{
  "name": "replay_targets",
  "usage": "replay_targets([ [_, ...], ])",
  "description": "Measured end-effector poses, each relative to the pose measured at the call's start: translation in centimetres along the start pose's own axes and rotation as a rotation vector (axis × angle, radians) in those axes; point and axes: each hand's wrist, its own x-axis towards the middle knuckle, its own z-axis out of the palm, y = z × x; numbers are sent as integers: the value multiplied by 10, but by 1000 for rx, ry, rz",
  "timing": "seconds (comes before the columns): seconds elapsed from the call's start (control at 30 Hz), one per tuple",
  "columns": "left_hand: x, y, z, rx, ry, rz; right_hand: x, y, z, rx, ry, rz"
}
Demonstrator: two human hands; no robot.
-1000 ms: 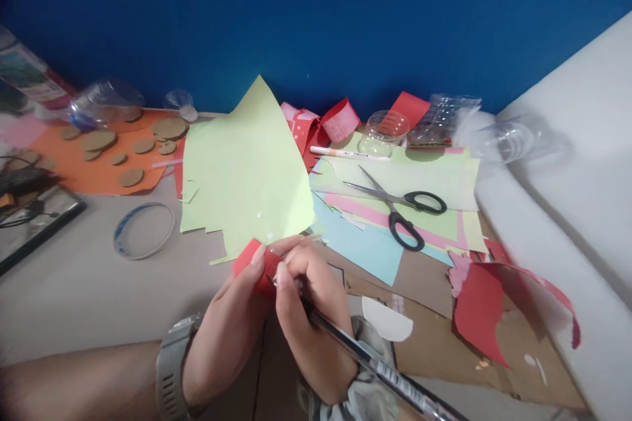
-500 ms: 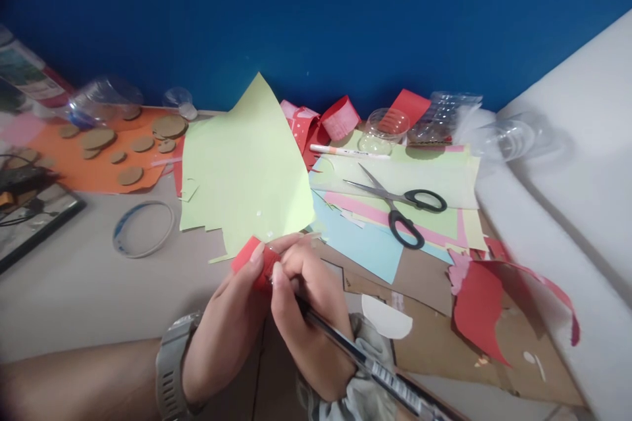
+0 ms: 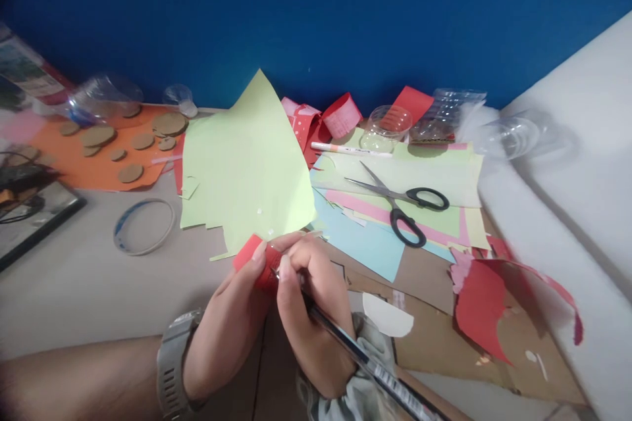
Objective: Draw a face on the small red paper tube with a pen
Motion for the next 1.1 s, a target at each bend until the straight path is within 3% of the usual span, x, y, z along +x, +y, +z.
replay_targets([
  [0.13,1,4,3,-29,-1,-28,1,-2,-1,32,-54,9],
  [0.5,-1,-1,0,26,34,-64,0,-1,0,25,1,-16],
  [0.73,-2,8,3,-52,-71,14,-2,-3,-2,13,-108,16],
  [0.97,0,3,4,14,80,-104,-1,-1,2,23,-2,-56],
  [1.1,1,2,3,-11,33,-67,1,-2,1,3,-38,-76],
])
